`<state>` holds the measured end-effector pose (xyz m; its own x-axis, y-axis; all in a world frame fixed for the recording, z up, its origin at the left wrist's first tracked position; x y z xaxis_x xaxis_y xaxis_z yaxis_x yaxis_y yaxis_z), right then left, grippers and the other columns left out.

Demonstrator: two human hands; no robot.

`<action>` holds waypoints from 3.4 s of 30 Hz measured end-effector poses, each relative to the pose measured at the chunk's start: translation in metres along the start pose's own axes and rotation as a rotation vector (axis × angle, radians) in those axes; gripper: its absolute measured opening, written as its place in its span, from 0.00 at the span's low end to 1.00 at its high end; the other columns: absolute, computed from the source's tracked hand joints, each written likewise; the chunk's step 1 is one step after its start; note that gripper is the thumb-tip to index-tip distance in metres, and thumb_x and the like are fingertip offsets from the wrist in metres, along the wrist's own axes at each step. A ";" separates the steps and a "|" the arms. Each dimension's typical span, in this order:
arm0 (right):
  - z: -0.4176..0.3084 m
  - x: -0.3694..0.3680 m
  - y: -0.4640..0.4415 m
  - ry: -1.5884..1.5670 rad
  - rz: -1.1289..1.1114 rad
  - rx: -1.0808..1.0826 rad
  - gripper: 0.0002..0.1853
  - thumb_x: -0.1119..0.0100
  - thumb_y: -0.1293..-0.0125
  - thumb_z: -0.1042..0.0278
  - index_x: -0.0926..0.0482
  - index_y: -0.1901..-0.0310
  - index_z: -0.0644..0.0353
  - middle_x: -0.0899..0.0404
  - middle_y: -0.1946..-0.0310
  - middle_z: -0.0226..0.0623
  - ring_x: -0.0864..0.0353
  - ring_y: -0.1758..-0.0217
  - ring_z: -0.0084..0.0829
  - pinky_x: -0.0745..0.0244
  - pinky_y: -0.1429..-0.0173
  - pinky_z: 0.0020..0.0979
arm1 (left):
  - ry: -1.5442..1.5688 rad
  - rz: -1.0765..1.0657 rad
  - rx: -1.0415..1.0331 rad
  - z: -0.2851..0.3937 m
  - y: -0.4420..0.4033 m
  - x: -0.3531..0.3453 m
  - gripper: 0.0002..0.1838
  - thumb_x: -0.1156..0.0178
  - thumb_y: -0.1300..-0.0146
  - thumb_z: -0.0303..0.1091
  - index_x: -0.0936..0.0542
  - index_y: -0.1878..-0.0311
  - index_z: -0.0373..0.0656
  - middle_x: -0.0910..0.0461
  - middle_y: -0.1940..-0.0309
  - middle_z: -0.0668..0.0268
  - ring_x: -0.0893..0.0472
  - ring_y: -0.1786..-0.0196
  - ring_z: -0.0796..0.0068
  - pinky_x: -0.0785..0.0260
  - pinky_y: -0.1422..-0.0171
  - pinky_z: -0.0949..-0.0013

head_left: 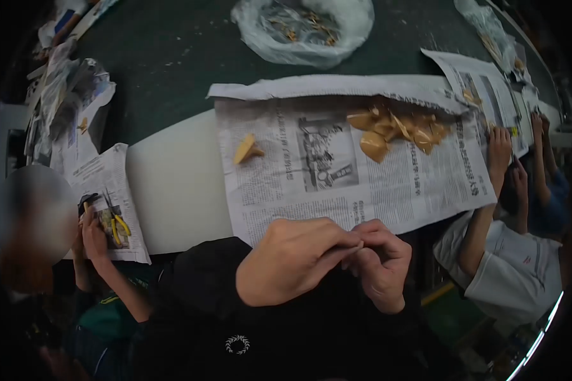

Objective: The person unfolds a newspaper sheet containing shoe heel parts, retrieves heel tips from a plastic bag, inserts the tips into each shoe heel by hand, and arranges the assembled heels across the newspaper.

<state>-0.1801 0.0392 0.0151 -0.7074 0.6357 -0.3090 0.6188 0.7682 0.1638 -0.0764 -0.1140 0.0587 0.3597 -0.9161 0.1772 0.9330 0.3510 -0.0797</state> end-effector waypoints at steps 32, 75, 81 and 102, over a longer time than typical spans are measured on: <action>0.024 0.005 -0.027 0.212 0.103 -0.011 0.09 0.33 0.39 0.83 0.18 0.58 0.72 0.17 0.63 0.42 0.17 0.70 0.24 0.21 0.69 0.20 | -0.480 0.121 0.128 -0.072 -0.025 0.030 0.14 0.28 0.50 0.23 0.14 0.58 0.41 0.21 0.60 0.64 0.23 0.54 0.66 0.28 0.52 0.68; 0.023 -0.029 -0.046 0.942 -0.045 0.189 0.17 0.27 0.48 0.82 0.21 0.55 0.67 0.20 0.62 0.38 0.19 0.70 0.25 0.23 0.72 0.24 | -0.276 0.129 -0.072 -0.110 -0.020 0.016 0.15 0.26 0.62 0.20 0.16 0.67 0.41 0.21 0.67 0.69 0.26 0.64 0.66 0.31 0.64 0.67; 0.014 -0.035 -0.057 1.030 -0.074 0.238 0.11 0.30 0.45 0.84 0.18 0.60 0.65 0.18 0.65 0.39 0.20 0.74 0.25 0.27 0.73 0.23 | -0.261 0.117 -0.065 -0.112 -0.019 0.015 0.16 0.26 0.63 0.20 0.16 0.67 0.41 0.20 0.66 0.69 0.26 0.65 0.65 0.31 0.62 0.67; 0.019 -0.041 -0.051 1.130 -0.193 0.301 0.06 0.40 0.45 0.77 0.24 0.65 0.68 0.26 0.66 0.43 0.21 0.67 0.38 0.23 0.67 0.34 | -0.274 -0.022 -0.061 -0.115 -0.015 0.018 0.10 0.30 0.53 0.24 0.22 0.69 0.36 0.22 0.66 0.60 0.24 0.62 0.62 0.33 0.58 0.66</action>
<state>-0.1758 -0.0275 0.0014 -0.6049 0.3340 0.7229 0.4177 0.9059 -0.0690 -0.0850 -0.1580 -0.0498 0.3366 -0.8339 0.4374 0.9413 0.3114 -0.1307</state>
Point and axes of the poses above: each hand's wrist, its own y-axis away from the middle knuckle, its own x-axis out of the back of the hand, z = x × y, the point moved 2 cm from there along -y, towards the middle knuckle
